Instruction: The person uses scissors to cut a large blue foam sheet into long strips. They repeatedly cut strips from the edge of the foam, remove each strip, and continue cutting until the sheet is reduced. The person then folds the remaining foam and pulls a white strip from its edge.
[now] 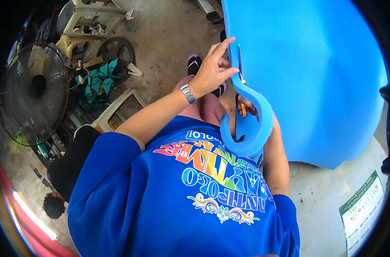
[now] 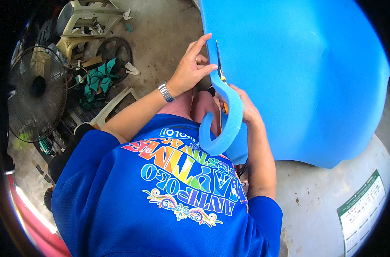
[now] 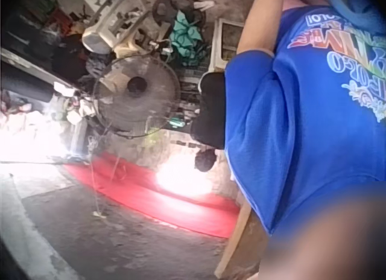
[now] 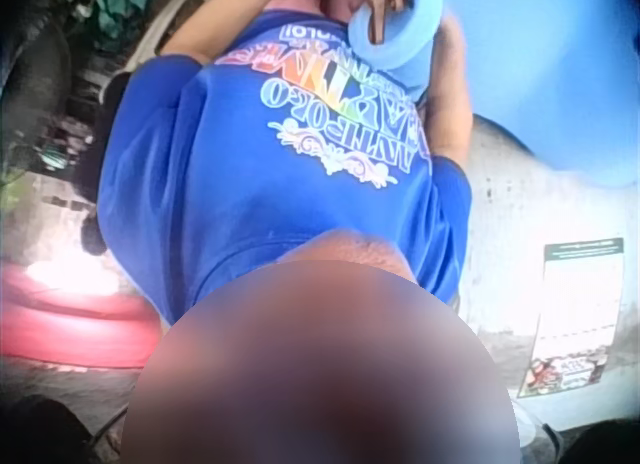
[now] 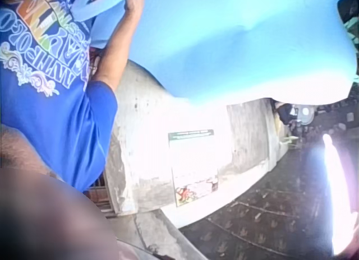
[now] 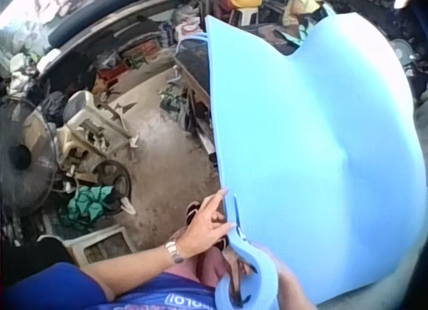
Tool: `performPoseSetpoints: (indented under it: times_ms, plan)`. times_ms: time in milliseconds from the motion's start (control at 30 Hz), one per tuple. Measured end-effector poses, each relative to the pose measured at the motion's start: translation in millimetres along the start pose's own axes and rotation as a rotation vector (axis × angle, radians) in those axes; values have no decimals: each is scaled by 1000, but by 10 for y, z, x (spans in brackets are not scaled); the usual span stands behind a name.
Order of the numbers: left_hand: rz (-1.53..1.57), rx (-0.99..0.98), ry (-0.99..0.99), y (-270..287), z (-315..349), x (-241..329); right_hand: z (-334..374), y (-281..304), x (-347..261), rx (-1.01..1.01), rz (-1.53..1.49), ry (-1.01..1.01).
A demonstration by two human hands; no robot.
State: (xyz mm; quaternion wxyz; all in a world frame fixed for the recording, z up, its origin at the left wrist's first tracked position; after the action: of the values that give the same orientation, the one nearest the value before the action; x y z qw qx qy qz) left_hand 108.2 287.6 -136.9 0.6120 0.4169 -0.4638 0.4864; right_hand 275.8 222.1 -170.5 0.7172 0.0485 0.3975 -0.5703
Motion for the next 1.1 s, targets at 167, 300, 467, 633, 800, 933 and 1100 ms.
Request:
performPoseSetpoints:
  times_ms: [167,300,467,633,800,933,1100]
  plan:
    - [39,1,-45,67,-130,-49,-188,13,-193,47,32,150]
    - [-46,73,-41,219,-331,-26,-165,-10,-192,123,117,-9]
    - [-84,48,-59,369,-570,47,-249,-64,-387,208,47,78]
    - [-11,8,-26,243,-397,8,-212,-80,-600,224,65,295]
    - [-90,-12,68,203,-413,-57,-237,-48,-241,187,116,-64]
    - [-12,72,-84,312,-610,68,-275,6,-165,188,87,8]
    - [-46,-37,-55,228,-512,67,-257,4,-282,174,68,175]
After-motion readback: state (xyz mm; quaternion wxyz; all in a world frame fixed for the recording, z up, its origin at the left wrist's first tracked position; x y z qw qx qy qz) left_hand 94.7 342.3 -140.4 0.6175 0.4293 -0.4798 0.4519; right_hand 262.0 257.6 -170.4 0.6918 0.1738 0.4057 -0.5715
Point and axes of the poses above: each hand's wrist, its own z-axis away from the middle knuckle, its own y-axis out of the back of the hand, x = y × z, the point moved 6 cm from there along -z, towards the middle knuckle, and after that the axes turned 1 degree about -y, right-handed, at the moved point
